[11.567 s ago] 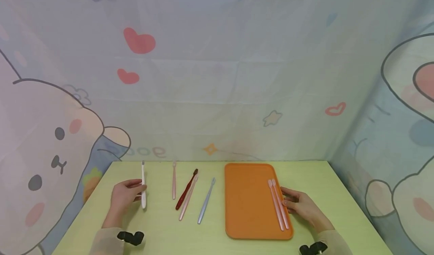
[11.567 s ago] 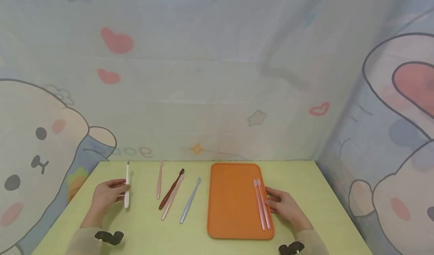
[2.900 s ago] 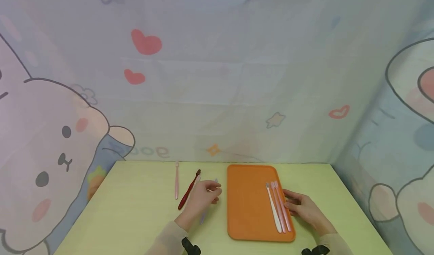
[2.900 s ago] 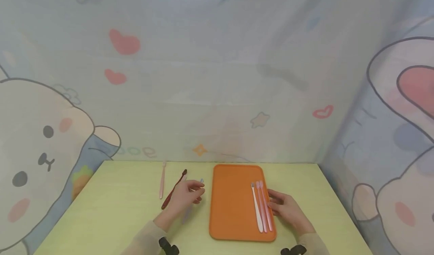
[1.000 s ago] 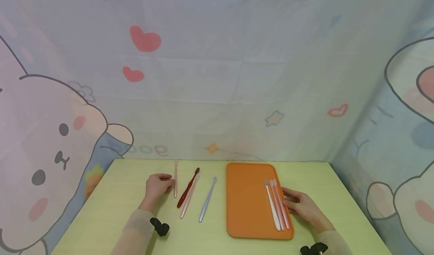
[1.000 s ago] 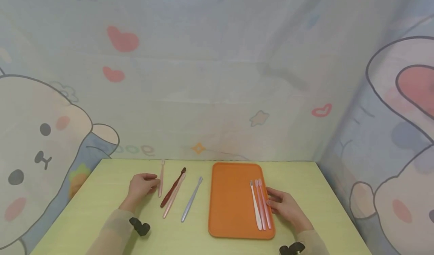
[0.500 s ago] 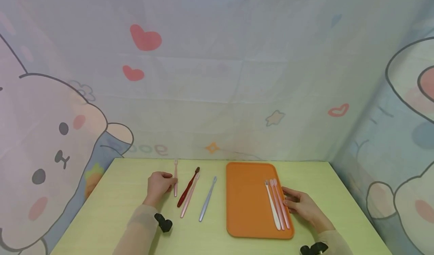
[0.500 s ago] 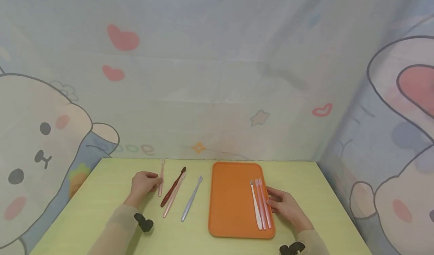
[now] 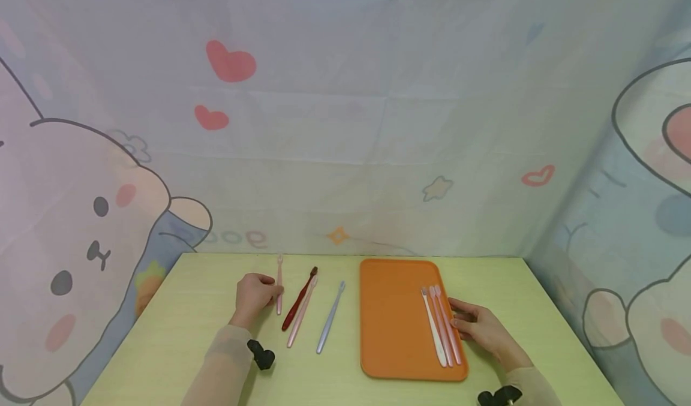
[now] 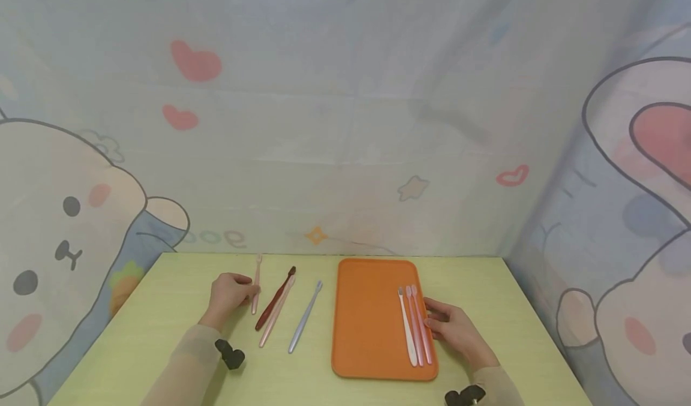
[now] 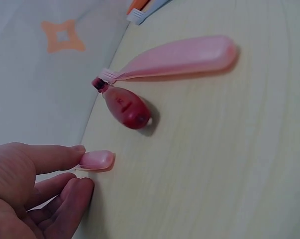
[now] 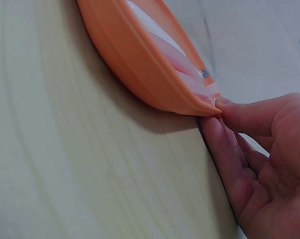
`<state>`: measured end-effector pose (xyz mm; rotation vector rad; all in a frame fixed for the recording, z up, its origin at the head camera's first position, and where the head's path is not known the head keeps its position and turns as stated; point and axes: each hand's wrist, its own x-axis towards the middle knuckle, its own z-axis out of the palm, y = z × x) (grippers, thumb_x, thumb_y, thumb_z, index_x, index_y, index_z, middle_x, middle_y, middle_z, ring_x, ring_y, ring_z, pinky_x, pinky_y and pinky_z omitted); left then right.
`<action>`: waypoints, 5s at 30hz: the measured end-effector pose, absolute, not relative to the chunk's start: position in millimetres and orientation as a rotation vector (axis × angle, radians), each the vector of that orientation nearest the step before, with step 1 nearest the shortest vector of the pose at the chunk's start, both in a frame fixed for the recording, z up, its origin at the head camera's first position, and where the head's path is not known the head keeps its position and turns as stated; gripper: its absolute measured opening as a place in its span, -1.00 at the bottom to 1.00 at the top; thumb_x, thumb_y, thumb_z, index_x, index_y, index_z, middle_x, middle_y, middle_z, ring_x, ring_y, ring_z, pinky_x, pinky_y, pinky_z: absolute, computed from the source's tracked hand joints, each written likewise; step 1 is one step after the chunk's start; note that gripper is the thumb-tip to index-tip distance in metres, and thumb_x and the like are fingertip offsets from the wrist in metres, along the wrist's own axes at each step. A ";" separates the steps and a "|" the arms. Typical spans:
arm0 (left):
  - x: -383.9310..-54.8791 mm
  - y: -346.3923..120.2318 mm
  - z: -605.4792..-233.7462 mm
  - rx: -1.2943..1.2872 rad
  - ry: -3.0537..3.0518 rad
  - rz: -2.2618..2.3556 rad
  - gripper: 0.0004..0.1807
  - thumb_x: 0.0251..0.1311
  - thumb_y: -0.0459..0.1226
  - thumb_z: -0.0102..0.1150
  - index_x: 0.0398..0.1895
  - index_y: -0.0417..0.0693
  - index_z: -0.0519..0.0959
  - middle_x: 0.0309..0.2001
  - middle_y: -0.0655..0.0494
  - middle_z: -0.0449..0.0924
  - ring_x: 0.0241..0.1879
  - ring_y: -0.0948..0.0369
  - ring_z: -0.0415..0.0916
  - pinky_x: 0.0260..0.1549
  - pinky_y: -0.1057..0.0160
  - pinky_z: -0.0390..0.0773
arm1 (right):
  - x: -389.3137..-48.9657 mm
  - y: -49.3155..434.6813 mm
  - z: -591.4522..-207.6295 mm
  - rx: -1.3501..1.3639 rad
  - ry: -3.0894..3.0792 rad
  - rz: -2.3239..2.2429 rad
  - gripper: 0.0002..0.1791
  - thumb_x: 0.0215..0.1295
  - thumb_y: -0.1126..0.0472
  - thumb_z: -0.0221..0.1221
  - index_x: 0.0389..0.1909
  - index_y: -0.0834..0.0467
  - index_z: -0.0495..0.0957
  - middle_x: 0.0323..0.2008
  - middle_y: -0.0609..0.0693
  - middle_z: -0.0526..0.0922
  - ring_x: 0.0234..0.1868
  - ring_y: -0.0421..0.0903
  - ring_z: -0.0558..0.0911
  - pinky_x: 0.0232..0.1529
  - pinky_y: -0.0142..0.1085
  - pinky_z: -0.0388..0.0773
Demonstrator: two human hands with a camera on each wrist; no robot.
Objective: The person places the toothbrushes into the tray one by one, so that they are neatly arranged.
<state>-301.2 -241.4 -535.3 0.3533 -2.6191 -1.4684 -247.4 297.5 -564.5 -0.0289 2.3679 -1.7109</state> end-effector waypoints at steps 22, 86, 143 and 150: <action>-300.5 -244.1 -533.2 0.332 -2.636 -1.524 -0.71 0.03 -0.48 0.44 -0.13 -0.44 0.74 -0.42 -0.07 0.72 -0.61 0.25 0.61 -0.60 0.34 0.64 | -245.1 296.2 -560.7 -0.048 2.358 -1.727 -0.30 0.55 0.30 0.26 0.59 0.37 0.25 0.43 0.37 0.47 0.15 -0.01 0.66 -0.07 -0.21 0.76; -294.8 -252.5 -528.9 0.372 -2.540 -1.673 -0.62 0.05 -0.47 0.36 0.00 -0.42 0.74 -0.44 -0.04 0.73 -0.59 0.24 0.62 -0.60 0.30 0.66 | -247.3 293.7 -563.6 -0.001 2.378 -1.726 -0.30 0.54 0.31 0.26 0.59 0.36 0.27 0.43 0.36 0.47 0.16 0.00 0.63 -0.09 -0.24 0.74; -269.0 -185.0 -523.7 0.267 -2.117 -2.167 -0.61 0.26 -0.48 0.38 0.16 -0.40 0.66 -0.18 -0.10 0.77 -0.30 0.13 0.74 -0.30 0.18 0.78 | -247.7 295.1 -564.4 -0.035 2.374 -1.738 -0.30 0.54 0.31 0.26 0.59 0.36 0.26 0.44 0.37 0.46 0.14 -0.02 0.64 -0.08 -0.26 0.75; -263.9 -171.4 -519.0 0.236 -2.109 -2.191 -0.59 0.23 -0.51 0.38 0.16 -0.44 0.65 -0.20 -0.12 0.76 -0.35 0.13 0.70 -0.38 0.26 0.72 | -246.2 294.1 -563.5 -0.042 2.372 -1.745 -0.30 0.53 0.31 0.28 0.59 0.37 0.27 0.45 0.37 0.44 0.13 -0.02 0.64 -0.08 -0.25 0.75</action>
